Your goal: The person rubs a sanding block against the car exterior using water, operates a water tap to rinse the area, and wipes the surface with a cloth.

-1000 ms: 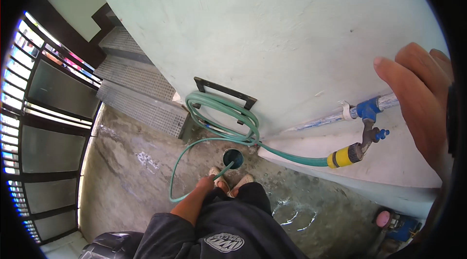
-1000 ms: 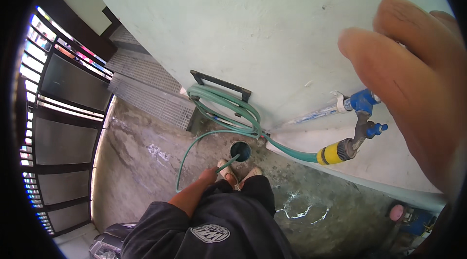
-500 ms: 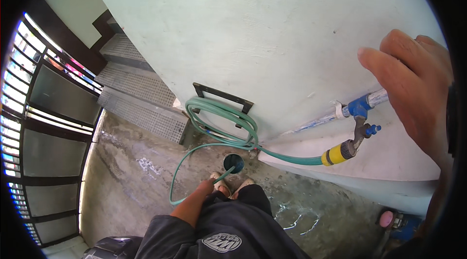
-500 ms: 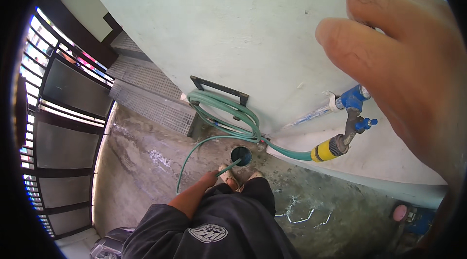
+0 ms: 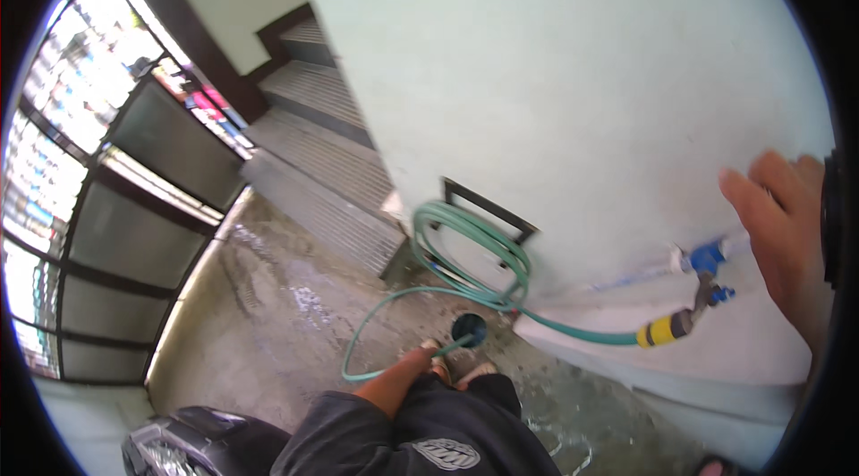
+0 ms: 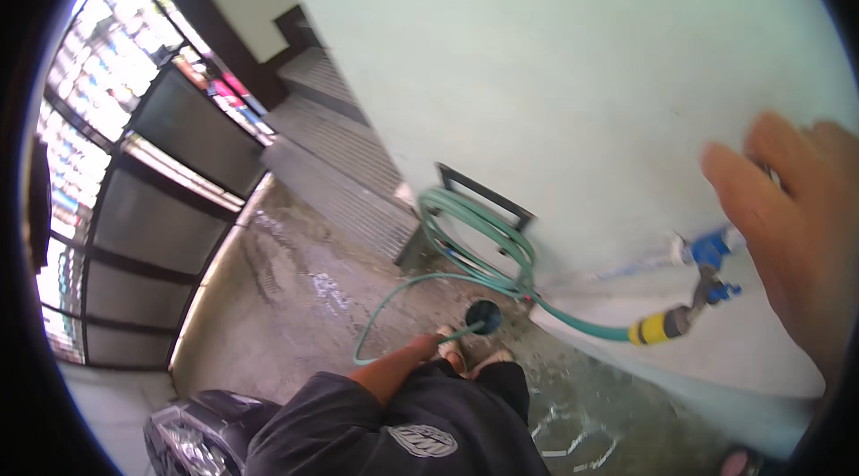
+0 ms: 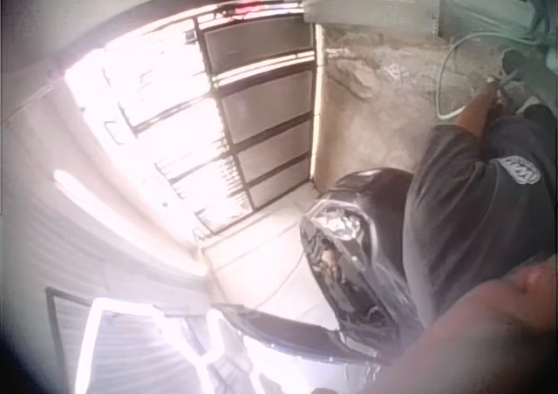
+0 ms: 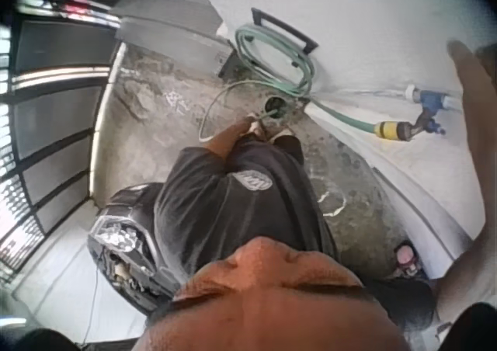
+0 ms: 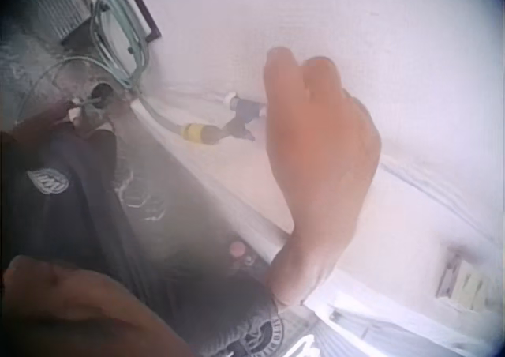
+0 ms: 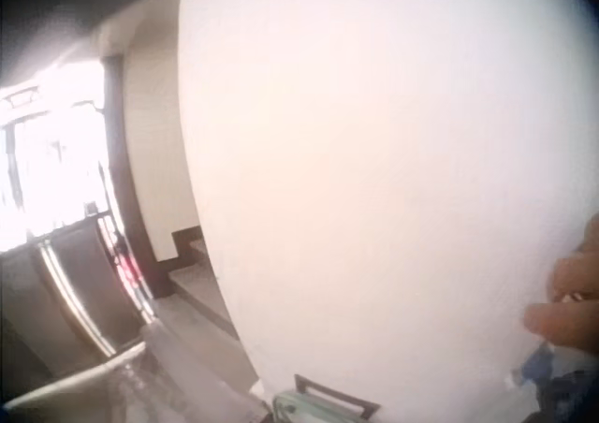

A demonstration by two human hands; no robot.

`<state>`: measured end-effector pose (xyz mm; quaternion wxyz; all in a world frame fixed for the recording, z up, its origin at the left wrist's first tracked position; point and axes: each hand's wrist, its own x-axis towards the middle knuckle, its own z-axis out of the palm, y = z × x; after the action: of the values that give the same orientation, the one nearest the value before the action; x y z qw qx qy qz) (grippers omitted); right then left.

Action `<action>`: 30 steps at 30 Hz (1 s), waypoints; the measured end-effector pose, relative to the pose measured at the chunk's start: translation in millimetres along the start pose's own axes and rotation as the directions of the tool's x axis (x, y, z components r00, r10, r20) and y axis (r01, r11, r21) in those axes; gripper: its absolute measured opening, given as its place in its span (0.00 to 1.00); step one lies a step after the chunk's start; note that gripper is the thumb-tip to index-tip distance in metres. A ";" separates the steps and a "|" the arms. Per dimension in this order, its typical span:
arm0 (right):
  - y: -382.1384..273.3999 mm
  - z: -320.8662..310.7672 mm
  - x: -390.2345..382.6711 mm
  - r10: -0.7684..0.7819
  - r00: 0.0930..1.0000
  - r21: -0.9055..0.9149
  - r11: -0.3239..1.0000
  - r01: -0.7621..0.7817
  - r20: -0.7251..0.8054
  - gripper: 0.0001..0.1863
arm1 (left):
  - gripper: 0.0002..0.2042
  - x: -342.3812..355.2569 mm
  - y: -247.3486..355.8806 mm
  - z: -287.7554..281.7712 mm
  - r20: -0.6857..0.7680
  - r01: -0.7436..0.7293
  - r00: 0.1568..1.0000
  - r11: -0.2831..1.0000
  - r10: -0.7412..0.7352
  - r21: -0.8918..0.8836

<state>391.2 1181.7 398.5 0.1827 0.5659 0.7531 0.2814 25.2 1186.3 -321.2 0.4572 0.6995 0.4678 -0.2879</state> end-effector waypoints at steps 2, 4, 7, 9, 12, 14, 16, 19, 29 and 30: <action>-0.4 1.7 -6.3 0.022 1.000 -0.004 1.000 -0.022 0.010 0.16 | 0.24 -4.2 0.2 -5.0 -0.051 -0.088 0.995 0.994 0.091 0.067; -1.3 2.7 -5.6 0.025 1.000 0.002 1.000 -0.025 0.017 0.16 | 0.24 -8.3 -6.8 -1.5 -0.074 -0.034 0.997 0.999 0.035 0.020; -2.7 3.3 -2.6 0.023 0.999 0.001 1.000 -0.023 0.026 0.16 | 0.24 -13.8 -11.2 3.7 -0.093 -0.018 0.996 1.000 0.018 -0.005; -3.0 4.0 -3.9 0.028 0.999 -0.018 0.999 -0.028 0.042 0.16 | 0.23 -16.1 -2.3 -1.2 -0.085 -0.028 0.996 0.999 0.029 0.016; -2.7 2.3 -3.0 0.030 0.998 -0.043 0.999 -0.028 0.050 0.16 | 0.24 -18.6 4.9 -5.1 -0.050 -0.047 0.997 0.994 0.052 0.102; -3.8 -3.4 -1.9 0.039 0.997 -0.065 0.997 -0.034 0.069 0.16 | 0.25 -18.5 5.5 -4.4 -0.045 -0.034 0.998 0.996 0.038 0.081; -3.5 -11.7 -2.2 0.049 0.996 -0.090 0.995 -0.041 0.080 0.15 | 0.26 -13.3 8.9 -6.7 -0.037 -0.035 0.999 0.997 0.037 0.068; -1.8 -13.9 2.2 0.037 0.994 -0.036 0.999 -0.033 0.104 0.15 | 0.29 -17.7 1.2 0.6 -0.077 -0.023 0.997 0.999 0.025 0.022; -3.5 -14.4 2.6 0.009 0.999 -0.012 1.000 -0.009 -0.040 0.15 | 0.31 -5.3 0.2 -0.3 -0.020 -0.072 0.997 0.993 0.075 0.096; -4.0 -13.1 3.6 0.016 0.999 -0.007 1.000 -0.016 -0.038 0.15 | 0.30 -6.8 -2.0 0.5 -0.015 -0.061 0.998 0.995 0.062 0.077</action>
<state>379.3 1181.5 406.3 0.1683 0.5659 0.7508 0.2962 20.7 1183.5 -316.4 0.4349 0.7329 0.4385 -0.2853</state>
